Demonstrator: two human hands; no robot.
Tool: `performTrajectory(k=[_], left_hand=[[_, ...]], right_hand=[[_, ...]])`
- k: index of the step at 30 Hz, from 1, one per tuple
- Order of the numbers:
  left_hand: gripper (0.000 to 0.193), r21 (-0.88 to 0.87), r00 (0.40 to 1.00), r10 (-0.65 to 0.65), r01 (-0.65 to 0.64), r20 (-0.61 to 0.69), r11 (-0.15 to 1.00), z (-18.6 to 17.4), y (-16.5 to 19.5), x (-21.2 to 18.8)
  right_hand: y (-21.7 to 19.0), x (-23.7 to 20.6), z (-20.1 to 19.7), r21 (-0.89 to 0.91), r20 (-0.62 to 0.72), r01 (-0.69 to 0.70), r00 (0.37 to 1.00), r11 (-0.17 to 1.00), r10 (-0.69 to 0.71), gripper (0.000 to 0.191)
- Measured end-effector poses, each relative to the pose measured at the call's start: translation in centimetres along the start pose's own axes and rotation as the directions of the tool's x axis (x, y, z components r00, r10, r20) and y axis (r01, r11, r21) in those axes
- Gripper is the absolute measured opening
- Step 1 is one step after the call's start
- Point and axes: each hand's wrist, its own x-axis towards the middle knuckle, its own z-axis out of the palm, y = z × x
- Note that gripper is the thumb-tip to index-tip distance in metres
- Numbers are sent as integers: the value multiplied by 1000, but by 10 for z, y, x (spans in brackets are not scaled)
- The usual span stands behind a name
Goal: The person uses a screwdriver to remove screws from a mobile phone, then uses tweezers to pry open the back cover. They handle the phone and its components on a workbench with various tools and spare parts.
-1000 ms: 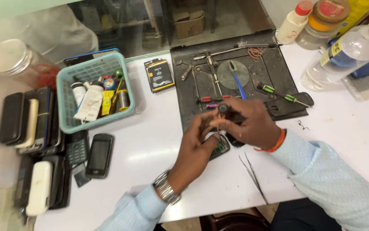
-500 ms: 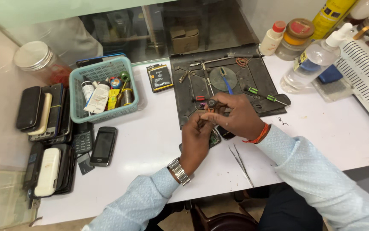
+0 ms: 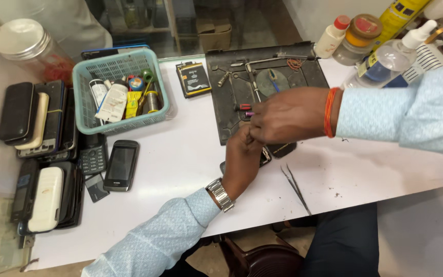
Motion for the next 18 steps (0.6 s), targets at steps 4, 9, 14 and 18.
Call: performTrajectory(k=[4, 9, 14, 18], left_hand=[[19, -113, 998, -52, 55, 29, 992, 1, 4, 4], [52, -194, 991, -118, 128, 61, 973, -1, 9, 9], [55, -231, 987, -148, 157, 57, 960, -3, 13, 10], [54, -196, 990, -123, 135, 73, 971, -7, 16, 9]], right_hand=[[10, 9, -5, 94, 123, -115, 987, 989, 103, 24], [5, 7, -10, 57, 342, -316, 898, 947, 279, 28], [0, 16, -10, 102, 432, -476, 812, 873, 392, 9], [-2, 20, -11, 166, 462, -536, 784, 828, 415, 5]])
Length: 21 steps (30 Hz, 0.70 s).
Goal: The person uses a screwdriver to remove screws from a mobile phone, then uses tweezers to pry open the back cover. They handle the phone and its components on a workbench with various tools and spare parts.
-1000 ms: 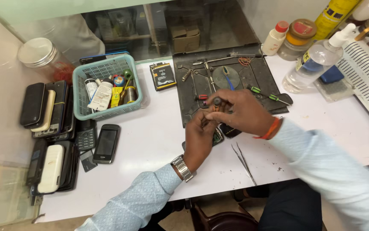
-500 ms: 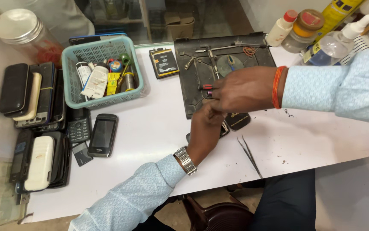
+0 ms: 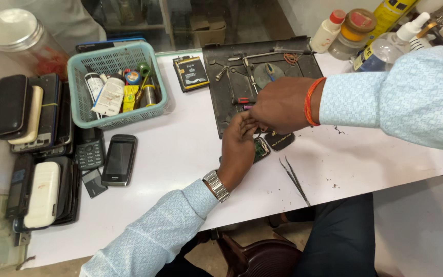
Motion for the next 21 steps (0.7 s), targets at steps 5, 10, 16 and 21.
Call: performTrajectory(k=[5, 10, 16, 21], left_hand=[[46, 57, 999, 47, -46, -21, 997, 0, -2, -1], [54, 5, 999, 12, -12, -32, 1000, 1, -4, 1], [49, 35, 998, 8, -6, -56, 999, -1, -3, 6], [50, -26, 998, 0, -2, -58, 1000, 2, -2, 5]], right_hand=[[-8, -1, 9, -125, -212, 192, 953, 973, -216, 15], [-1, 8, 16, -112, -196, 180, 960, 977, -200, 12], [5, 7, 19, -80, -186, 48, 981, 996, -62, 23], [2, 2, 20, 38, -127, 87, 989, 995, -81, 23]])
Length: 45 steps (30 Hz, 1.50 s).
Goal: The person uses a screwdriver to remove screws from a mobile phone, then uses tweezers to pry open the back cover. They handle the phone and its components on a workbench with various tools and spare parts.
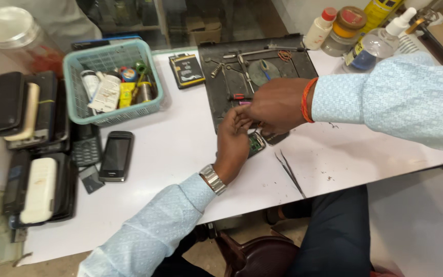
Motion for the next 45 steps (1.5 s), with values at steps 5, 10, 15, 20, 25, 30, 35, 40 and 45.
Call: performTrajectory(k=[5, 10, 15, 20, 25, 30, 35, 40, 45], left_hand=[[53, 15, 999, -45, 45, 4, 999, -2, 0, -2], [48, 32, 1000, -15, 15, 10, 999, -2, -2, -1], [42, -61, 1000, -12, 12, -4, 998, -3, -2, 5], [42, -50, 1000, -20, 21, 4, 999, -6, -2, 4], [42, -36, 999, -49, 50, 13, 998, -7, 1, 3], [44, -38, 999, -35, 36, 29, 999, -7, 4, 2], [45, -34, 999, -35, 36, 38, 999, -8, 4, 1], [37, 10, 997, -70, 70, 31, 998, -7, 8, -1], [38, 12, 997, -70, 70, 29, 997, -7, 9, -1]], right_hand=[[-3, 2, 5, -103, 4, 48, 999, 994, -48, 15], [1, 2, 15, -16, -40, -104, 994, 994, 103, 22], [-2, 4, 26, 289, 50, -413, 907, 864, 418, 29], [-5, -42, 30, 373, -165, -248, 930, 894, 327, 26], [-19, -73, 32, 209, -229, -200, 942, 957, 247, 21], [-21, -69, 39, 253, -348, -69, 924, 965, 157, 20], [-18, -66, 45, 277, -245, -146, 945, 950, 216, 23], [-18, -67, 46, 301, -281, -108, 939, 948, 196, 24], [-17, -68, 47, 325, -289, -90, 938, 941, 189, 23]])
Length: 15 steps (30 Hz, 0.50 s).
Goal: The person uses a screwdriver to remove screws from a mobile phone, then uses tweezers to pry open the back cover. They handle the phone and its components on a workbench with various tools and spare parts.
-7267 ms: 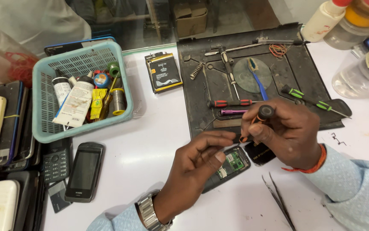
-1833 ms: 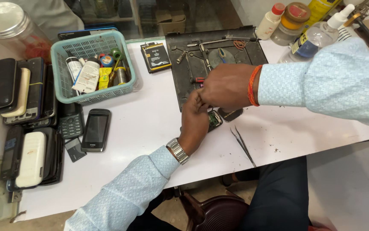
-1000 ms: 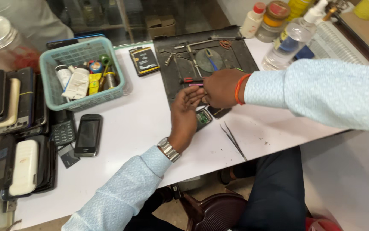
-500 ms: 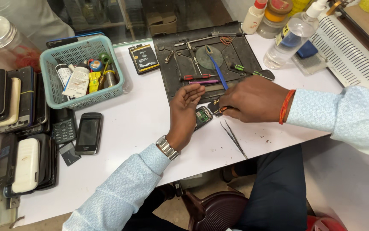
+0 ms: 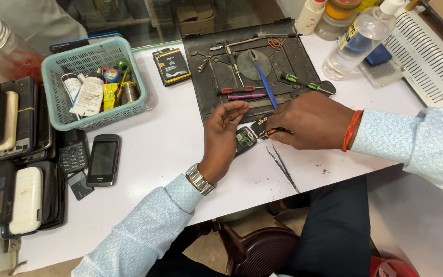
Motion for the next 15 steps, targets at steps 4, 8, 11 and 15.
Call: performTrajectory(k=[4, 8, 11, 15], left_hand=[[37, -25, 1000, -3, 3, 3, 1000, 0, -1, 0], [35, -18, 1000, -7, 7, 4, 1000, 0, -1, -1], [36, -13, 1000, -2, 2, 6, 1000, 0, -1, -1], [35, -15, 1000, -2, 2, 0, 1000, 0, -1, -1]], right_hand=[[0, -2, 1, -15, 24, -8, 1000, 1000, 8, 21], [-3, -2, 1, 6, -15, 43, 999, 999, -43, 21], [-5, -1, 1, -3, 5, 23, 1000, 1000, -23, 19], [-7, -1, 0, -31, 26, 12, 1000, 999, -11, 19]])
